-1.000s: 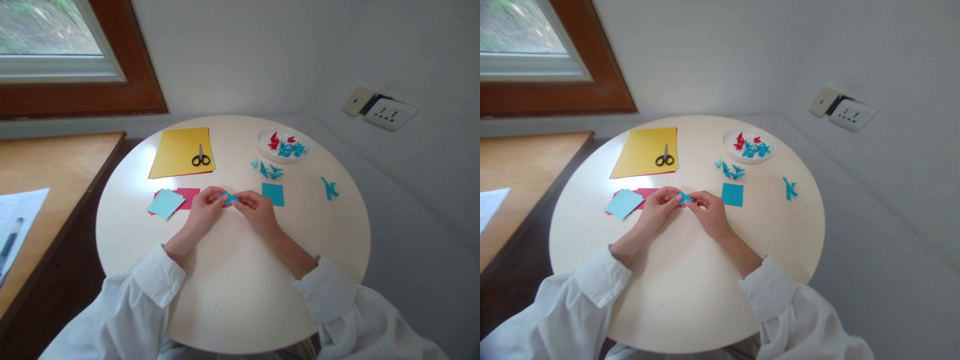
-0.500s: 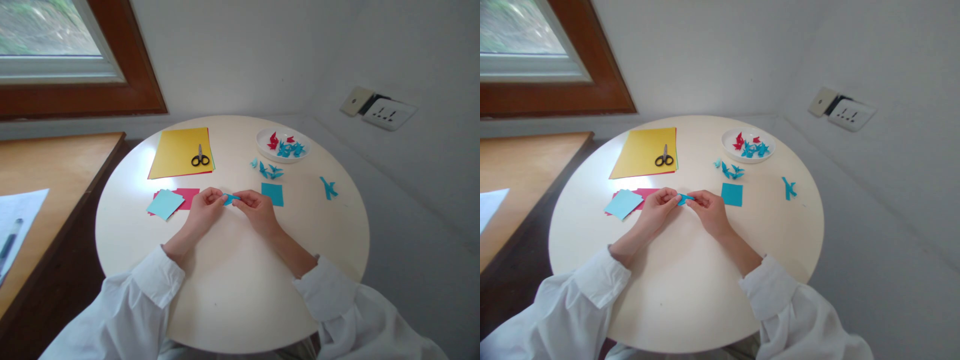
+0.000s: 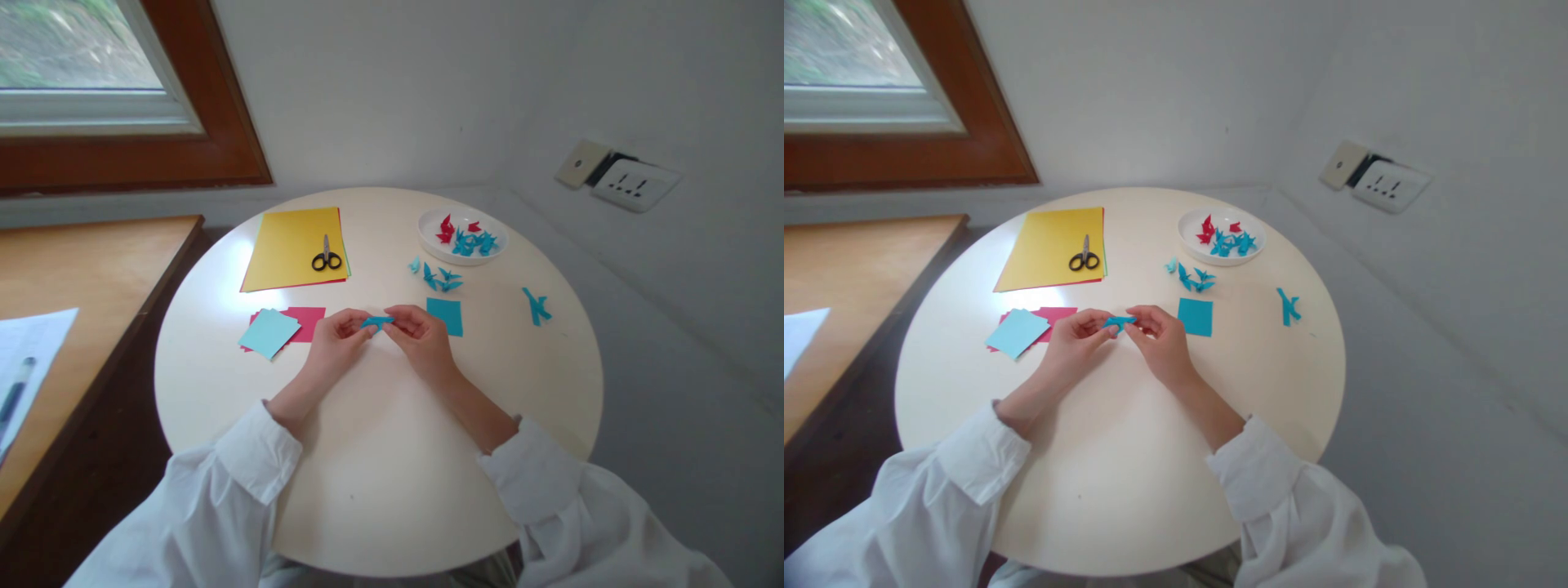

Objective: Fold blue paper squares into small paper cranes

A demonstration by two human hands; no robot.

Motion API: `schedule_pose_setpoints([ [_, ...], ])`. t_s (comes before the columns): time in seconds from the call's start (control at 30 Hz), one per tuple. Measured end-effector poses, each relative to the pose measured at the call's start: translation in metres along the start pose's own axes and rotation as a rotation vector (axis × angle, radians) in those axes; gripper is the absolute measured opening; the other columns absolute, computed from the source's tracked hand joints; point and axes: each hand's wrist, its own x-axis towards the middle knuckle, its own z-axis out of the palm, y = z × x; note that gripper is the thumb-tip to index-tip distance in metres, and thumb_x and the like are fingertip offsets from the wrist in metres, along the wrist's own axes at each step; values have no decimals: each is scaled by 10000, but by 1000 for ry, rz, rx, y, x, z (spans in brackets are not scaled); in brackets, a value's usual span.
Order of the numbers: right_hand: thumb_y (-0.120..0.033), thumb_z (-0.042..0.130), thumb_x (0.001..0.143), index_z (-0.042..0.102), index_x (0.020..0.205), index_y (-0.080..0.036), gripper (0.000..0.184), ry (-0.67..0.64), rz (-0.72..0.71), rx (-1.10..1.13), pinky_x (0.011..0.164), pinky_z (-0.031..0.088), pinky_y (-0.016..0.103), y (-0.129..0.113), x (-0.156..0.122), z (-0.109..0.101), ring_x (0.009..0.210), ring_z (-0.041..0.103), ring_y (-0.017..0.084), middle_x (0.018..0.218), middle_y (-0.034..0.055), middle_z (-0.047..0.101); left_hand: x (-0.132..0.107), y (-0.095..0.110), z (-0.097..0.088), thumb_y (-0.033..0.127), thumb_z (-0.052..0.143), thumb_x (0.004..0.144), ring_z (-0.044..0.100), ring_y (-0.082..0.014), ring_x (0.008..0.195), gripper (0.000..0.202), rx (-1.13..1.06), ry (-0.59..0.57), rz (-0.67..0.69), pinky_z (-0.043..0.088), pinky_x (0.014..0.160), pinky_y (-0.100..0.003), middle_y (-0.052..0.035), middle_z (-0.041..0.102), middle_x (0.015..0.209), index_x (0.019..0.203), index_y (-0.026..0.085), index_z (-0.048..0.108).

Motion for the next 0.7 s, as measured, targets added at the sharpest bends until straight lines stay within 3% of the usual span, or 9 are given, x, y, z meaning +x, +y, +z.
schedule_pose_setpoints([
  [0.2,-239,648,684,615,743,-187,85,-20,-121,-136,640,488,269,-1,-1,-1,690,602,140,770,24,638,-1,2,1,243,679,669,617,-149,665,105,41,49,58,475,610,-254,-23,681,700,736,163,671],
  [0.5,-234,598,732,591,708,-195,46,-49,-183,-212,622,484,258,-2,-1,-1,752,577,148,775,26,609,-1,-10,1,247,657,697,631,-166,680,98,127,47,160,488,633,-274,-49,713,744,744,169,691],
  [0.7,-213,567,749,557,701,-188,55,-53,-225,-269,597,473,255,-3,-2,0,700,557,140,737,23,581,-3,-5,3,243,632,714,601,-146,643,88,160,49,167,463,602,-257,-40,693,709,710,161,664],
])
